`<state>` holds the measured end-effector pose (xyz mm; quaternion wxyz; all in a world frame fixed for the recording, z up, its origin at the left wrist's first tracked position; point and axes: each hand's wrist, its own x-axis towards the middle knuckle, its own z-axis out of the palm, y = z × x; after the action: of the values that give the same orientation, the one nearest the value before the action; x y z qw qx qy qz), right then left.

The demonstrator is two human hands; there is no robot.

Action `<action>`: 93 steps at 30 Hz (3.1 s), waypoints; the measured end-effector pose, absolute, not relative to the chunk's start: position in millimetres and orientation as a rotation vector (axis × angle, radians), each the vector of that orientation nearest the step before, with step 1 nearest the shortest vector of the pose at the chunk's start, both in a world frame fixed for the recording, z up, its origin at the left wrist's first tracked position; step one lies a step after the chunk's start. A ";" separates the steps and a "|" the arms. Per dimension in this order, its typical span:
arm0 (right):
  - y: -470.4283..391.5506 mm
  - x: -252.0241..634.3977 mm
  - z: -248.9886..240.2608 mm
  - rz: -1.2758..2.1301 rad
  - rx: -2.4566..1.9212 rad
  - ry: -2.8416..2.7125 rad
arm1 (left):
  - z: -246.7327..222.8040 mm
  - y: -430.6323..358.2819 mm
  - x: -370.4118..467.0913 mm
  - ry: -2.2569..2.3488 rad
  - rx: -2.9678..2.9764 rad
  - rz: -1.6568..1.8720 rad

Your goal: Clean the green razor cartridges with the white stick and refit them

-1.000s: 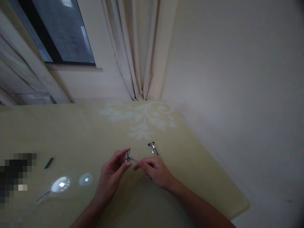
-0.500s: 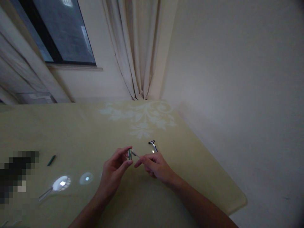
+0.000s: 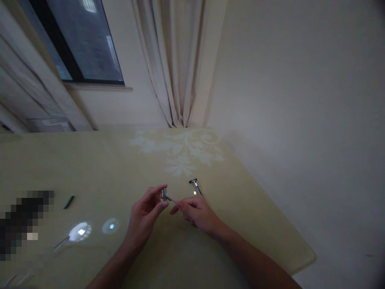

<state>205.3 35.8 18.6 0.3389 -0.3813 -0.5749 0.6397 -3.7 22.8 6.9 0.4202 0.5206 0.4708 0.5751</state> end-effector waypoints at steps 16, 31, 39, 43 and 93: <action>36.3 204.8 19.7 1.717 -0.966 -1.440 | 10.7 19.4 -1.4 1.172 1.308 1.428; 38.8 203.8 18.3 1.626 -1.031 -1.426 | 9.9 17.6 -1.9 1.153 1.309 1.446; 37.8 202.4 19.3 1.610 -1.034 -1.491 | 8.3 18.5 -1.4 1.170 1.324 1.437; 38.2 201.8 18.6 1.604 -1.048 -1.407 | 6.7 18.8 -1.7 1.151 1.355 1.425; 37.4 199.7 15.2 1.472 -1.019 -1.496 | 4.7 16.5 -1.4 1.149 1.260 1.422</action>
<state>199.7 37.4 15.2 0.3933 -0.4015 -0.5896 0.5801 -1.4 16.5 4.7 0.4445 0.5081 0.4636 0.5738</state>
